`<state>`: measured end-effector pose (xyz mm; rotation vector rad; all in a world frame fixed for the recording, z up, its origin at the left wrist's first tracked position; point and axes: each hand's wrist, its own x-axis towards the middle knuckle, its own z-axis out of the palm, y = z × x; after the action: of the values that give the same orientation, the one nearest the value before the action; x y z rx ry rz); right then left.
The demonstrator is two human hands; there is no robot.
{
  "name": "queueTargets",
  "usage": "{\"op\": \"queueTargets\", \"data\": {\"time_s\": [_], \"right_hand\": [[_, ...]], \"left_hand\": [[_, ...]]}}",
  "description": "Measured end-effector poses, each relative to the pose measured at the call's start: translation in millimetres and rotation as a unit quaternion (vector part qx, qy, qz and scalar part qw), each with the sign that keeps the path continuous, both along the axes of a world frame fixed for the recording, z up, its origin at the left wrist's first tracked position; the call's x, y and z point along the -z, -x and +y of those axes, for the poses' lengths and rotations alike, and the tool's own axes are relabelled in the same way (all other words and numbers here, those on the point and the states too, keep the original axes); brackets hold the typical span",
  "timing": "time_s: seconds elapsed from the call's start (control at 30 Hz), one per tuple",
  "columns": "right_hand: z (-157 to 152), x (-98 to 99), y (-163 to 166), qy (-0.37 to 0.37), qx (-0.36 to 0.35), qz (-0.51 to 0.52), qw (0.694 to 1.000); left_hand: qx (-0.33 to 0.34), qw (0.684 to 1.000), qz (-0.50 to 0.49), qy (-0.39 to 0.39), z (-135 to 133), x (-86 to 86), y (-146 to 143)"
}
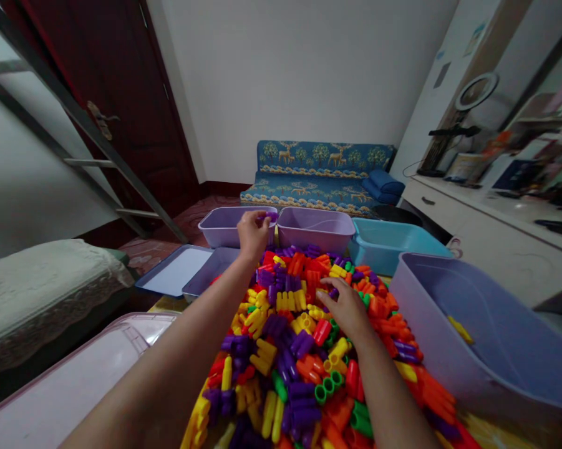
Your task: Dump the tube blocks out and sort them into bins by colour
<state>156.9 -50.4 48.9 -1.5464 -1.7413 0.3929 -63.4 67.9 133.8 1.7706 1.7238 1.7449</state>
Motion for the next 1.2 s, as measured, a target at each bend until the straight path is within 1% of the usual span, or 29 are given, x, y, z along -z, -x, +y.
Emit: {"op": "queueTargets", "data": {"time_s": [0.07,0.13,0.23,0.33,0.47,0.73,0.8,0.97,1.2], "right_hand": [[0.3,0.7,-0.5,-0.002,-0.004,0.001,1.000],[0.6,1.7,-1.2,-0.006,-0.009,0.004,1.000],[0.8,2.6,-1.8,-0.009,-0.014,0.009,1.000],[0.7,2.5,-1.7,-0.012,-0.016,0.010,1.000],[1.4,2.7,-1.7,-0.012,-0.021,0.007,1.000],[-0.2,1.7,-0.6,-0.011,-0.015,0.007,1.000],[-0.1,1.2,-0.5,-0.010,-0.011,0.003,1.000],[1.4,1.5,-0.3,-0.009,-0.006,-0.001,1.000],[1.8,2.8,-1.2,-0.010,-0.006,-0.012,1.000]], "left_hand": [[-0.040,0.996,0.074,0.000,17.4,-9.4,16.4],[-0.058,0.986,0.152,0.025,28.1,-10.7,27.7],[-0.061,0.953,0.280,0.101,34.1,-2.7,35.9],[-0.055,0.923,0.349,0.153,35.3,6.8,37.5],[-0.049,0.910,0.372,0.177,38.1,12.2,36.4],[-0.040,0.887,0.398,0.231,37.3,14.3,38.5],[-0.045,0.887,0.396,0.233,39.0,15.3,39.9],[-0.034,0.884,0.397,0.245,44.7,17.0,39.5],[-0.030,0.873,0.414,0.255,47.3,16.1,34.8]]}}
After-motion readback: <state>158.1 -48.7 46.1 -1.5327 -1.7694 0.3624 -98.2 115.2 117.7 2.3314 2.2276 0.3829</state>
